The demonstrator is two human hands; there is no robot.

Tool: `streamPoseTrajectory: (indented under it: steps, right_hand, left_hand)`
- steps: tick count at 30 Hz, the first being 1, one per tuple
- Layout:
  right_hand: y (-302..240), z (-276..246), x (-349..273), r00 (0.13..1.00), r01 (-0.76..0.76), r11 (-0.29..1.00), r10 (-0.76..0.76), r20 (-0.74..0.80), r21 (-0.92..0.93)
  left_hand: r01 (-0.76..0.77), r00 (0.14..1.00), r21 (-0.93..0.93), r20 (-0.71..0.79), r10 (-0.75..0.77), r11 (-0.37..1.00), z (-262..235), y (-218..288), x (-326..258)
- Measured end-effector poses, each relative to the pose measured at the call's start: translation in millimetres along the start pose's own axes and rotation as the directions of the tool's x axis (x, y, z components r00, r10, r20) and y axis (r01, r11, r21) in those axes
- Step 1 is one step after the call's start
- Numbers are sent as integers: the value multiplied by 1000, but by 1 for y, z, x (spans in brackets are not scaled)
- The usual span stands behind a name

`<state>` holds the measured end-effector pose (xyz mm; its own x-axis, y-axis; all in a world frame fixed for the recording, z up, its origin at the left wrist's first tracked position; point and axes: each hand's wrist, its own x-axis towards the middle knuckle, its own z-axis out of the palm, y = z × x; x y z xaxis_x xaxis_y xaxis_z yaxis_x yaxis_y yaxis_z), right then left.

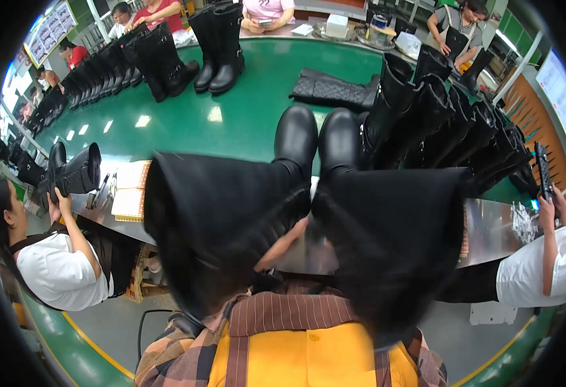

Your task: Inspecting and aligning pairs of black quilted boots on a factory assembly line.

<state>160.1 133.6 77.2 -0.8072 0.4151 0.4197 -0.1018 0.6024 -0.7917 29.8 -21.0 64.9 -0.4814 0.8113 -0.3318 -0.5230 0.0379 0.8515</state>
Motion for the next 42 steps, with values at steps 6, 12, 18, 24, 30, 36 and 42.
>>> streamPoseTrajectory:
  steps: [6, 12, 18, 24, 30, 36, 42]
  right_hand:
    - [46, 14, 21, 922, -282, 567, 383, 56, 774]
    - [86, 21, 20, 833, -435, 9, 384, 398, 900]
    - [67, 13, 8, 866, -391, 31, 351, 356, 920]
    - [35, 4, 13, 890, -340, 38, 336, 309, 940]
    - [7, 10, 26, 841, -473, -179, 198, 503, 862]
    - [-4, 25, 29, 842, -415, -179, 296, 452, 892]
    - [-10, 32, 30, 827, -425, -46, 386, 408, 904]
  left_hand:
    - [-387, 922, 318, 136, 362, 866, -6, 9, -18]
    - [-576, 817, 236, 206, 539, 783, -21, 36, -19]
    - [-195, 977, -378, 7, 213, 905, -7, 7, 16]
    - [-7, 909, -684, 301, 290, 729, -40, 1, 14]
    - [-135, 954, -715, 94, 285, 686, -54, 18, -12]
    - [-255, 954, -653, -52, 294, 713, -61, 22, -27]
    - [-302, 950, -602, -125, 287, 739, -62, 20, -33]
